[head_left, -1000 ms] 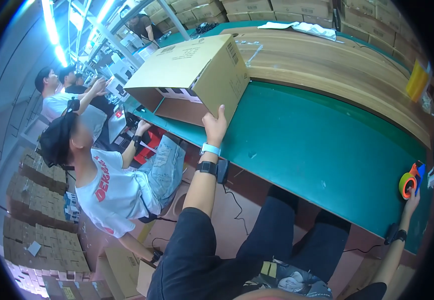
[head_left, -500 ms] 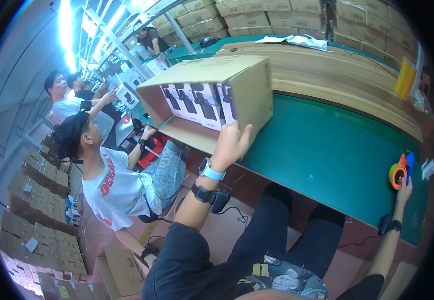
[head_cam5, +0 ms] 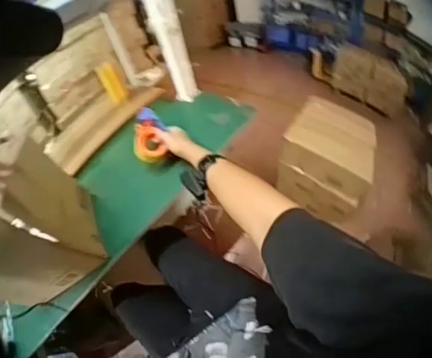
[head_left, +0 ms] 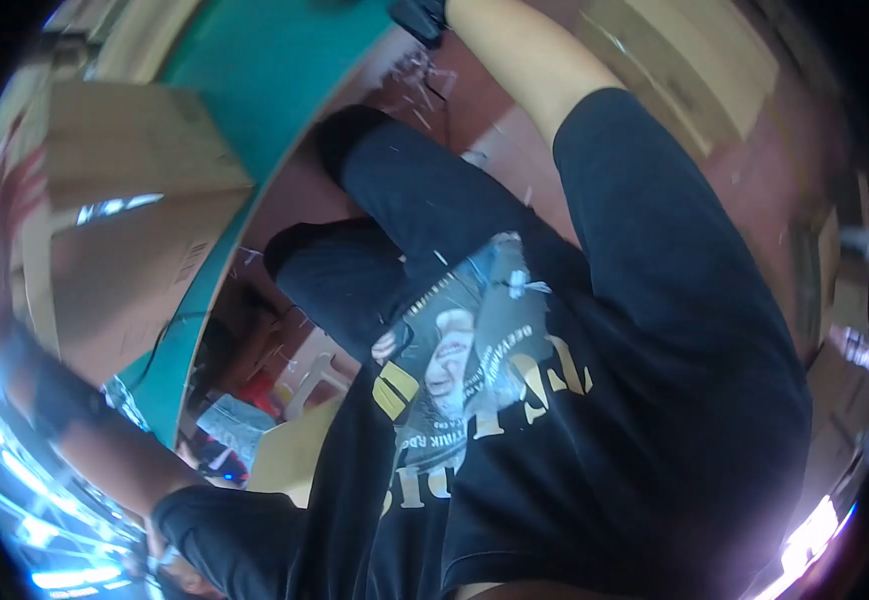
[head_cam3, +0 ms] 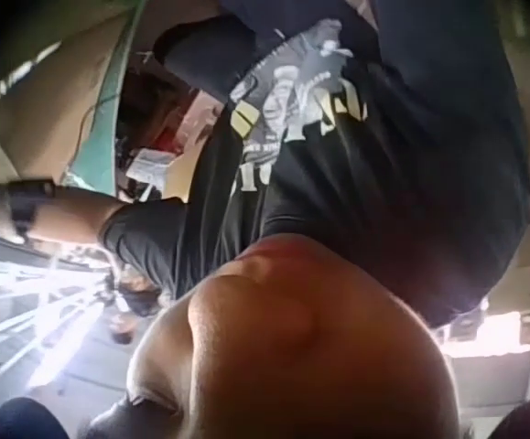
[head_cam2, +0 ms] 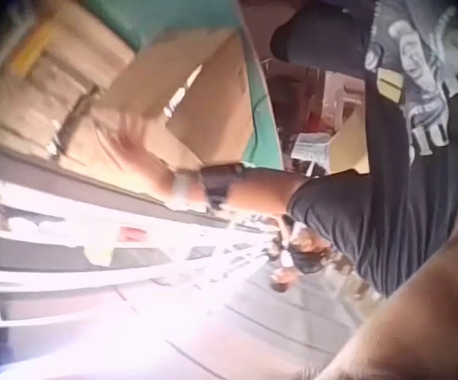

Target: The person packs boxes by placing items into a cardboard box, folding the flaps, and sealing the top with a tape dispenser. They then rotate the box to seal the bottom flaps with tape before setting the finished box aside and repeating the process.

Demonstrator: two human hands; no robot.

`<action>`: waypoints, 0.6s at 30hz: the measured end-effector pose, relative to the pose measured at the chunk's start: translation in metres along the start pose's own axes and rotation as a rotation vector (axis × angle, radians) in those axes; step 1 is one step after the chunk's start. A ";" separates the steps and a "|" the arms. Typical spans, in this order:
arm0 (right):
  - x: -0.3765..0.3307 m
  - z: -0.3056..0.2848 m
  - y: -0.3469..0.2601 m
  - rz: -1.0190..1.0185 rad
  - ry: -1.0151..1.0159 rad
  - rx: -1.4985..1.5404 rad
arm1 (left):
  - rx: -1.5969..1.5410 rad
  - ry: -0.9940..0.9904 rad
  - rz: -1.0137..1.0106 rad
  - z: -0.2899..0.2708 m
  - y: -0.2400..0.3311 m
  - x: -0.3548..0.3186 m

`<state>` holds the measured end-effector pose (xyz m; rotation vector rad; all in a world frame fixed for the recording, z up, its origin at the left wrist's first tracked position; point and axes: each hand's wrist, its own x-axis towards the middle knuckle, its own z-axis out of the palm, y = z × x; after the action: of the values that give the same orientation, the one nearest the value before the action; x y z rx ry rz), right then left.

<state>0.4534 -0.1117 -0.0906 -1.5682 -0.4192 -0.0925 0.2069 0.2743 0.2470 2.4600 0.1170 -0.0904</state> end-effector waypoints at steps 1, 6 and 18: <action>-0.020 -0.024 0.019 -0.008 -0.021 0.015 | 0.027 0.045 0.011 0.040 0.013 -0.022; -0.180 -0.017 0.018 0.166 -0.175 0.328 | 0.354 0.646 -0.050 0.059 -0.020 -0.121; -0.366 0.042 -0.045 0.170 -0.593 0.139 | 0.768 1.055 -0.146 0.069 -0.122 -0.088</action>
<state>0.0919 -0.1466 -0.1654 -1.4689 -0.7331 0.5351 0.1043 0.3196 0.1257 2.9447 0.8386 1.3271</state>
